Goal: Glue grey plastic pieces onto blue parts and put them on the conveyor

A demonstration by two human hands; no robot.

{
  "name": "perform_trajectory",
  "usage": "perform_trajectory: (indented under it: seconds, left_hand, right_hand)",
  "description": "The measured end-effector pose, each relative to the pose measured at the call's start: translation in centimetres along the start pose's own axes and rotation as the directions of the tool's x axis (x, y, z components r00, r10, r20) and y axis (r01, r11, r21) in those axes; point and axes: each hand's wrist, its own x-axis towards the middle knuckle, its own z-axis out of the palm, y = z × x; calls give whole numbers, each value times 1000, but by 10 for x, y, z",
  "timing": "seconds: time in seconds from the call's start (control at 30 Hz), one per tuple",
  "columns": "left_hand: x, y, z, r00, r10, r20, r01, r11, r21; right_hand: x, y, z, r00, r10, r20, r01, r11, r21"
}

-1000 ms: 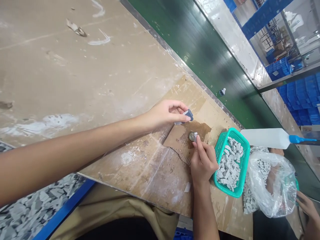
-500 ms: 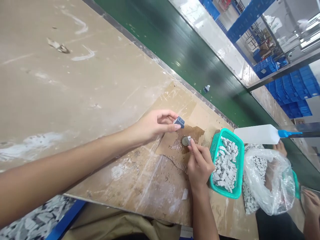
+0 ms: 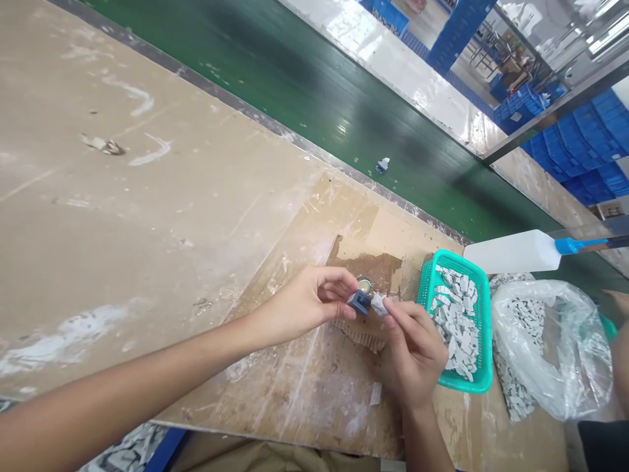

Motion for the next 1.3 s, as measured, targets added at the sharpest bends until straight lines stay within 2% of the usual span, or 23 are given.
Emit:
perform_trajectory:
  seconds: [0.23,0.33,0.5,0.6,0.73,0.8,0.87,0.9,1.0,1.07,1.17,1.23,1.3]
  left_hand:
    - [-5,2,5,1000,22,-2,-22,999,31]
    - [-9,4,8,994,99,-36,-95,990,100]
    - [-14,5,10,978,201,-63,-183,959,216]
    - [-14,5,7,978,191,-81,-166,954,248]
    - [-12,4,1,990,105,-92,-79,964,254]
    - [-11,7,0,994,86,-74,-71,981,179]
    - [-12,12,-2,995,93,-27,-94,995,-30]
    - [-12,16,-4,996,94,-1,-93,983,-161]
    - [-15,31,-13,996,84,-4,-75,874,-480]
    - [-17,40,-20,997,66,-50,-82,789,-609]
    - [-18,52,-30,992,39,-123,-117,683,-721]
    - [-20,58,-35,984,21,-174,-147,638,-755]
    - [-22,63,-41,977,12,-213,-177,604,-777]
  right_hand:
    - [-1,-2,7,998,-1,60,0,1000,28]
    - [-1,-3,8,998,-12,69,10,999,34]
    - [-1,-8,10,987,20,158,-26,999,33]
    - [-2,-10,15,987,20,162,-23,1000,17]
    - [4,-15,17,979,31,203,-28,999,-19]
    - [16,-21,9,951,75,299,-56,996,-72]
    - [35,-28,-5,920,122,372,-71,986,-148]
    - [46,-31,-13,918,135,372,-68,980,-187]
    - [80,-32,-33,970,120,210,-60,961,-270]
    - [104,-26,-39,976,108,191,-49,955,-292]
    - [146,-12,-27,941,119,317,-6,942,-337]
    - [176,-2,-7,930,92,356,68,909,-410]
    - [206,7,24,915,38,401,170,866,-470]
